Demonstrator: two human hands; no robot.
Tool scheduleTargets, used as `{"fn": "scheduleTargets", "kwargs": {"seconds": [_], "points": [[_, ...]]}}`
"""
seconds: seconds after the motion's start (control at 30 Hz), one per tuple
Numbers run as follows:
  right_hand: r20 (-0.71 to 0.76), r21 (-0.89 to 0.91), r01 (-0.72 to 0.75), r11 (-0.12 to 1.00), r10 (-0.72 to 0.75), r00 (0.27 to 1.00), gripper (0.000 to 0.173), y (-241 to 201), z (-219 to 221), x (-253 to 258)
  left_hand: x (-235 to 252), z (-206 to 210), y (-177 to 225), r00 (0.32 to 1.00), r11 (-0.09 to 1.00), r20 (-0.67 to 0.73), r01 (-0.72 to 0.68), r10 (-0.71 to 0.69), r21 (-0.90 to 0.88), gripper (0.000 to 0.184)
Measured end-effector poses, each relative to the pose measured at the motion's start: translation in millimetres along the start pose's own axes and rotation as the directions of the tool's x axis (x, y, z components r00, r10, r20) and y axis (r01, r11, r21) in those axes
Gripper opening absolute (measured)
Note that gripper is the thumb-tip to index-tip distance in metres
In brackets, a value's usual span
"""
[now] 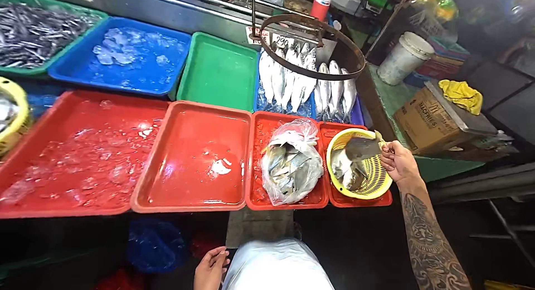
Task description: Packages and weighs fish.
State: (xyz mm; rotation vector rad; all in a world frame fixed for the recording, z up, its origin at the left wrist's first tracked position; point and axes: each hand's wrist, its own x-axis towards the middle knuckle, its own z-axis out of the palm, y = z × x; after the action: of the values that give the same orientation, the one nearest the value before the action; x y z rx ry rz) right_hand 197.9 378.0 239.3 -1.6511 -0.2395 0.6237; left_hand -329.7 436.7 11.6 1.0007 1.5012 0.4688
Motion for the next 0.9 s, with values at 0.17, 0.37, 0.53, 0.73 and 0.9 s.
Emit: {"fn": "scheduleTargets", "kwargs": {"seconds": [0.17, 0.37, 0.53, 0.73, 0.9], "points": [[0.127, -0.732, -0.012, 0.681, 0.153, 0.980, 0.045, 101.3, 42.8, -21.5, -1.8, -0.7, 3.6, 0.999, 1.000, -0.040, 0.009, -0.010, -0.024, 0.020], [0.397, -0.717, 0.255, 0.649, 0.080, 0.914, 0.026, 138.2, 157.3, -43.6, -6.5, -4.0, -2.0, 0.997, 0.999, -0.053, 0.048, -0.049, -0.005, 0.019], [0.265, -0.730, -0.038, 0.683, 0.333, 0.905, 0.028, 154.8, 232.4, -12.4, -11.9, -9.8, -4.9, 0.994, 0.998, -0.090, 0.053, -0.056, -0.034, 0.018], [0.193, -0.689, -0.103, 0.718, 0.319, 0.928, 0.023, 172.5, 255.1, -0.2, -20.3, -20.0, -26.5, 0.983, 0.993, -0.164, 0.069, -0.085, -0.096, 0.018], [0.076, -0.526, -0.178, 0.831, 0.255, 0.964, 0.036, 174.9, 261.3, -3.9, -27.9, -18.3, -34.4, 0.977, 0.988, -0.181, 0.089, -0.112, -0.129, 0.017]]}}
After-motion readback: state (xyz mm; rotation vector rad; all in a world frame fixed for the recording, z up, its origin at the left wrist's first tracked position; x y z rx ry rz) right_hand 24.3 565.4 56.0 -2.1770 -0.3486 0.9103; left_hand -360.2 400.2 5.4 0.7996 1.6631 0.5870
